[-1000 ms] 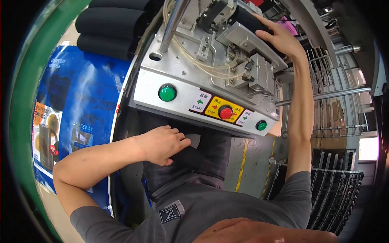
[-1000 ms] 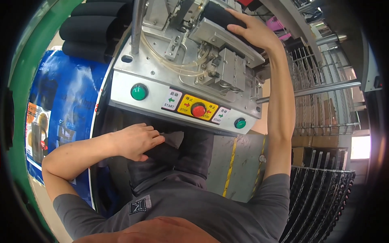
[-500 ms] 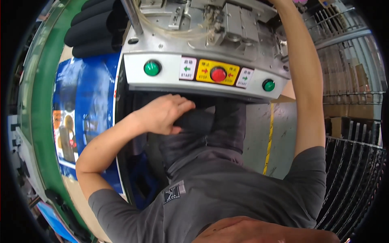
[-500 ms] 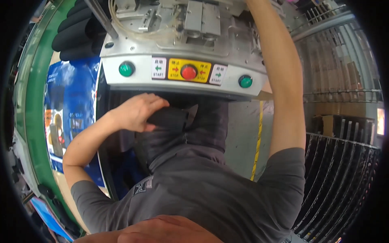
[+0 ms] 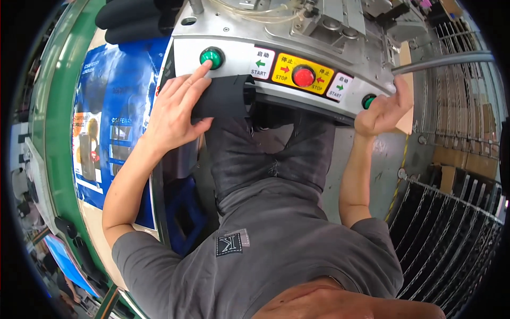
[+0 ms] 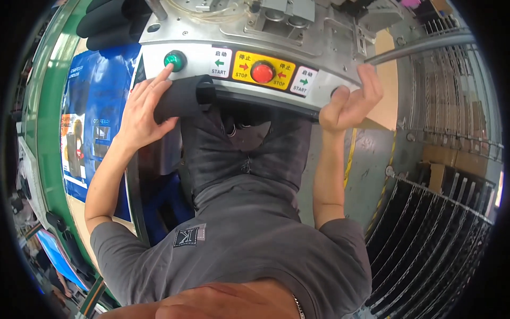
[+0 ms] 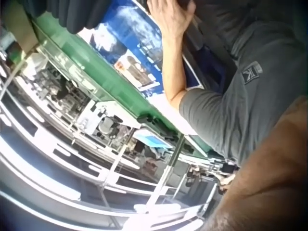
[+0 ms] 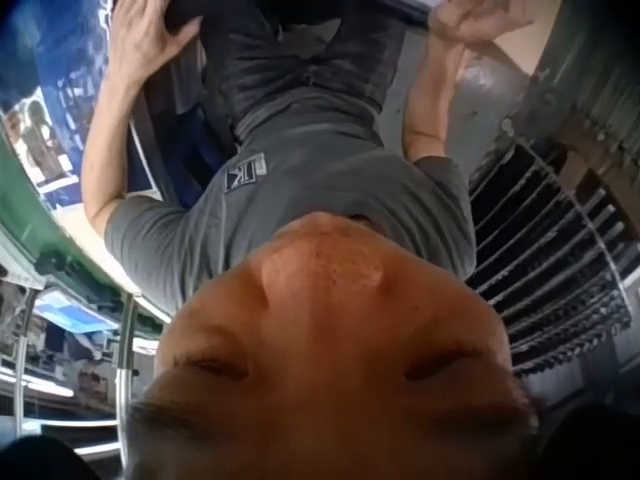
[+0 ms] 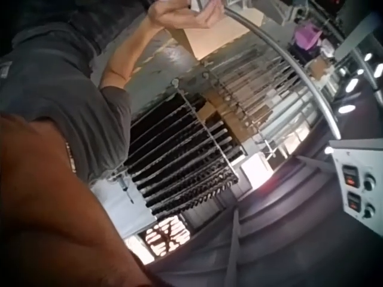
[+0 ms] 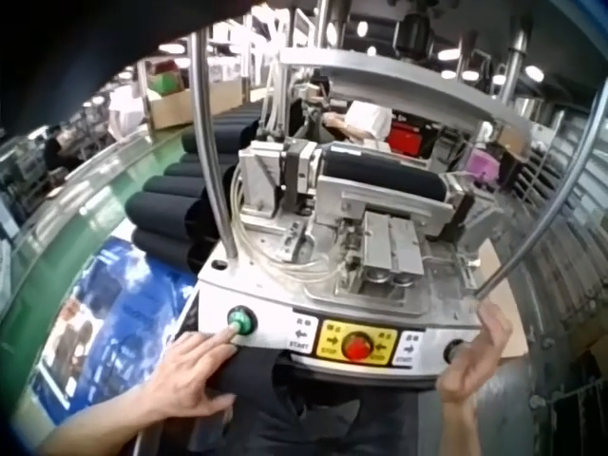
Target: The operator places plastic components into an assembly machine for processing and uses a small hand tool for trimming or inspection.
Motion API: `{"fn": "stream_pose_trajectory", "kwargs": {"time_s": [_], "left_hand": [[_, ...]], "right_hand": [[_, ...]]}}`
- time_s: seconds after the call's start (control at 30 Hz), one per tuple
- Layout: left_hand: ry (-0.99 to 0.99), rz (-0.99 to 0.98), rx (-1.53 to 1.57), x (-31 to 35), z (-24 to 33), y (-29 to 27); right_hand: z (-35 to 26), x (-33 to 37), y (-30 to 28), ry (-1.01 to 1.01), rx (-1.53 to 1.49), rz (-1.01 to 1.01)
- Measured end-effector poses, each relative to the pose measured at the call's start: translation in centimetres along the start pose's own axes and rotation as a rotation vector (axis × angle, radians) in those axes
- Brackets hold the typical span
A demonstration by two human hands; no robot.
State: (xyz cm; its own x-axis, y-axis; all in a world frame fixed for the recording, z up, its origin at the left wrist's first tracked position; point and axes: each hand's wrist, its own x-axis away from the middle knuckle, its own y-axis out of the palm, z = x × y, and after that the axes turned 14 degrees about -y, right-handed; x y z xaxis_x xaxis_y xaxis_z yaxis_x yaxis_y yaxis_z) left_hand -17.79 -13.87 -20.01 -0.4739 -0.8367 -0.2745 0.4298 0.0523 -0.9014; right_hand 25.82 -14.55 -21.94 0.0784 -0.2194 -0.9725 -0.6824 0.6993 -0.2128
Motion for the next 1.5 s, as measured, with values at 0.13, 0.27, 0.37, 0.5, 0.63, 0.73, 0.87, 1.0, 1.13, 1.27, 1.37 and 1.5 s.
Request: {"fn": "stream_pose_trajectory", "kwargs": {"time_s": [0.13,0.27,0.37,0.5,0.63,0.73,0.87,1.0,1.13,1.27,1.37,1.5], "left_hand": [[0.073,0.204,0.008,-0.3,-0.6,0.0],[0.151,0.412,-0.025,-0.5,-0.9,-0.3],[0.091,0.445,0.115,-0.2,-0.6,-0.5],[-0.249,0.289,0.905,0.7,-1.6,-0.2],[-0.605,0.062,1.726,0.6,-1.9,-0.6],[-0.638,0.018,2.008,-0.5,-0.9,-1.3],[-0.508,-0.187,2.130,-0.5,-2.4,-1.1],[-0.467,-0.217,2.133,0.1,-3.0,-0.9],[-0.526,-0.139,2.077,0.0,-2.8,-1.1],[-0.663,0.009,2.001,-0.3,-2.2,-1.8],[-0.651,0.000,2.056,-0.3,-2.5,-1.7],[-0.612,-0.042,2.097,-0.1,-2.9,-1.3]], "right_hand": [[-3.6,1.6,1.3,0.110,-0.235,0.074],[-10.1,3.7,3.4,0.441,-0.604,-0.158],[-13.1,4.0,4.4,0.753,-0.858,-0.436],[-15.5,3.7,6.7,0.999,-1.171,-0.568],[-16.8,3.4,9.1,1.133,-1.418,-0.835],[-19.1,4.5,12.9,1.221,-1.850,-0.694],[-21.8,2.9,16.7,1.377,-1.965,-0.434],[-21.1,2.0,18.9,1.354,-1.940,-0.309],[-19.7,1.0,18.8,1.367,-1.759,-0.399],[-18.6,-0.2,17.9,1.373,-1.704,-0.435],[-18.7,-1.0,17.3,1.430,-1.758,-0.360],[-19.5,-0.8,17.3,1.439,-1.791,-0.356]]}}
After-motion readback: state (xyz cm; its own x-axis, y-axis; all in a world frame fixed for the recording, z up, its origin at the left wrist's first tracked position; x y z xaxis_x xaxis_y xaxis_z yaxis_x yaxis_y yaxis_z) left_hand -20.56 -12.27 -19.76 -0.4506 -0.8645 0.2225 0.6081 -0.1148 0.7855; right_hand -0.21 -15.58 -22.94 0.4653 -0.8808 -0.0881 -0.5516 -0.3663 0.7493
